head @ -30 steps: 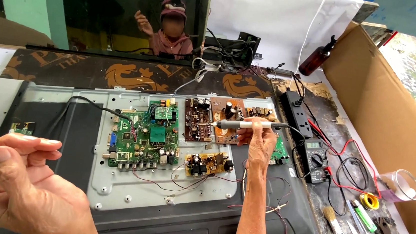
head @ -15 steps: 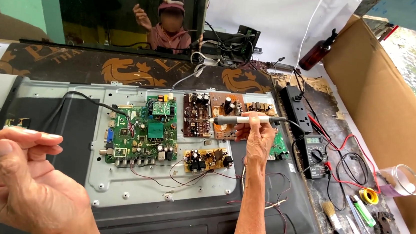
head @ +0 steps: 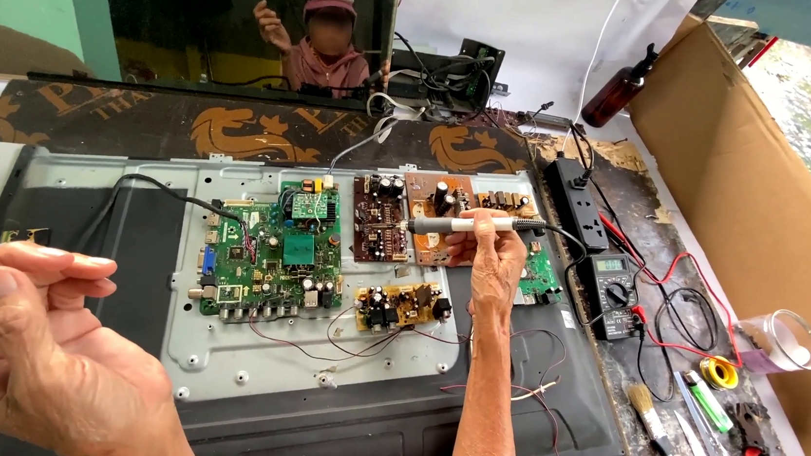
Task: Using a soldering iron to repair or assemble components on electronic circuit boards inside a television chassis.
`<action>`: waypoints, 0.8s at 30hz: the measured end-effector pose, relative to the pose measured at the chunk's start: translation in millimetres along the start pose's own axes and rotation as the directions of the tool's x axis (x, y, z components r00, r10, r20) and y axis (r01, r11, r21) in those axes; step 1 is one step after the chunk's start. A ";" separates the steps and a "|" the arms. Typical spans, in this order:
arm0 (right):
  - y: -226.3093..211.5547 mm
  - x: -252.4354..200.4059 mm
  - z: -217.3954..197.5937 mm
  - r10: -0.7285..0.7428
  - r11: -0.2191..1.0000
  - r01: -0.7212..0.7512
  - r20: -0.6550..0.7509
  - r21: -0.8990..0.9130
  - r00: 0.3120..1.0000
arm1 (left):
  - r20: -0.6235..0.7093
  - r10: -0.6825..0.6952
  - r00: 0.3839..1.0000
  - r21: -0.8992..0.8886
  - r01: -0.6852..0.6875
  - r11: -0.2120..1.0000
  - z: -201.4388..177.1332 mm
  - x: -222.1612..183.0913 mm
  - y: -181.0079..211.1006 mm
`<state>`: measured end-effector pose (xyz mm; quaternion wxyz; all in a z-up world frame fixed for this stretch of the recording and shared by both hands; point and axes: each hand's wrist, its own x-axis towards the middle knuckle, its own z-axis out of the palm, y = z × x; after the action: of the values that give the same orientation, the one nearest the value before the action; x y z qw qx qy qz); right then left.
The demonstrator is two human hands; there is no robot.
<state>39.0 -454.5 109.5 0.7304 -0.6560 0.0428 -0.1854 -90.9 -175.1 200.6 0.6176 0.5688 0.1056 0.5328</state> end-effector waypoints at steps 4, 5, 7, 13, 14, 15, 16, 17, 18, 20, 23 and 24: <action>-0.8 -0.9 1.0 0.008 1.000 -0.008 -0.018 -0.004 1.000 | 0.013 0.015 1.000 -0.002 -0.015 1.000 -1.5 0.0 -1.0; -3.1 -1.4 1.6 0.005 1.000 -0.005 -0.052 -0.008 0.999 | 0.017 0.020 1.000 0.005 -0.020 1.000 -2.0 -0.2 -1.3; -1.7 0.0 -0.8 0.000 1.000 -0.001 -0.090 -0.013 0.996 | 0.022 0.023 0.999 0.010 -0.023 1.000 -3.2 -0.9 -2.1; 7.5 4.7 -11.0 -0.103 0.994 0.106 -0.219 0.001 0.970 | 0.023 0.028 0.999 0.043 -0.029 0.999 -6.7 -1.3 -8.1; 5.5 2.8 -10.6 -0.131 0.991 0.128 -0.203 -0.030 0.970 | 0.001 -0.020 1.000 0.055 0.020 0.998 -7.0 -1.8 -8.0; 3.7 1.2 -9.4 -0.159 0.987 0.151 -0.182 -0.058 0.970 | -0.024 -0.066 0.998 0.067 0.068 0.995 -7.8 -2.4 -8.0; 3.1 2.2 -9.7 -0.162 0.986 0.154 -0.182 -0.059 0.970 | -0.025 -0.066 0.998 0.064 0.068 0.996 -7.6 -2.9 -8.2; 3.4 2.2 -9.3 -0.143 0.990 0.135 -0.198 -0.051 0.970 | -0.027 -0.068 0.997 0.067 0.070 0.995 -8.1 -2.8 -8.1; 3.9 2.1 -8.9 -0.123 0.992 0.117 -0.214 -0.043 0.969 | -0.029 -0.070 0.997 0.069 0.072 0.995 -8.5 -2.7 -8.2; 4.8 3.2 -8.9 -0.119 0.993 0.112 -0.228 -0.042 0.966 | -0.022 -0.062 0.998 0.063 0.064 0.996 -11.1 -1.9 -12.8; 6.7 5.3 -10.0 -0.101 0.995 0.097 -0.233 -0.029 0.967 | -0.015 -0.057 0.998 0.059 0.057 0.997 -9.9 -2.6 -12.1; 7.7 5.7 -10.1 -0.086 0.996 0.085 -0.226 -0.014 0.970 | -0.011 -0.056 0.998 0.062 0.057 0.996 -9.0 -2.7 -10.5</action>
<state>42.9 -465.3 101.7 0.7108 -0.6333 0.0977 -0.2901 -93.1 -169.6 187.7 0.6138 0.5822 0.1411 0.5143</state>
